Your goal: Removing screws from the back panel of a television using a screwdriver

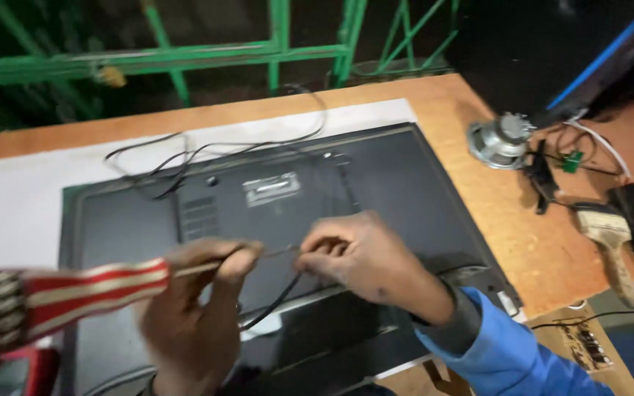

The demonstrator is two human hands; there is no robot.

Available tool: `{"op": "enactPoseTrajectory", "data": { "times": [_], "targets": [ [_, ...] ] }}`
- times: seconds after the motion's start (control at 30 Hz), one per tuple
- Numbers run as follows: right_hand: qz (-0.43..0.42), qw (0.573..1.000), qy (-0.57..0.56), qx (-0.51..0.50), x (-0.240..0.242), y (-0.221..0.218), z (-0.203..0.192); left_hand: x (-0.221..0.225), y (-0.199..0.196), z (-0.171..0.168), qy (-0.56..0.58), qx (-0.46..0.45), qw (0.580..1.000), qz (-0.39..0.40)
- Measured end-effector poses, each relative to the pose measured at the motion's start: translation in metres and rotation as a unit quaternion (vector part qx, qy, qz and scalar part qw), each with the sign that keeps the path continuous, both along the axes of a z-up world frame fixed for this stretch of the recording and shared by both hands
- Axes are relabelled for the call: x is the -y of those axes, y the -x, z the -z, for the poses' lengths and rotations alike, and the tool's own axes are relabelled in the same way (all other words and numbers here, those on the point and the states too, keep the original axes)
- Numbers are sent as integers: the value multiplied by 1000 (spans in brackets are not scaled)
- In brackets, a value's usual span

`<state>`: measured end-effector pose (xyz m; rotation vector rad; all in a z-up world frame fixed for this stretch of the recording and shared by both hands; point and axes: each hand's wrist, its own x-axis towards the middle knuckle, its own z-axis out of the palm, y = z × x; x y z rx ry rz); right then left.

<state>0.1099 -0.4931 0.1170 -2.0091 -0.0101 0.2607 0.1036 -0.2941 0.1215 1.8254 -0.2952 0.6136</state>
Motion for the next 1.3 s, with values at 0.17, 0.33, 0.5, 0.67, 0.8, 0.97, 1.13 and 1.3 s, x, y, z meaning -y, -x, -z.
{"op": "enactPoseTrajectory", "data": {
  "times": [0.17,0.33,0.5,0.67,0.8,0.97,1.13,1.3],
  "targets": [
    [214,970,43,110,113,-4,27,84,-31,-4,-55,6,984,169],
    [282,921,183,196,270,-37,96,189,-57,9,-1,-16,961,274],
    [340,771,475,254,434,-80,183,258,-59,40,79,-2,941,329],
    [351,762,469,276,487,-99,203,285,-61,65,55,-7,944,325],
    [333,766,474,278,455,-89,172,280,-64,62,10,-26,939,342],
    [269,839,312,356,404,-56,130,264,-63,84,-67,53,960,267],
    [-274,909,40,312,328,-170,114,183,-41,39,-124,33,966,225],
    [-69,950,193,236,74,-54,-39,48,-3,-15,-219,-30,957,186]
  ]
}}
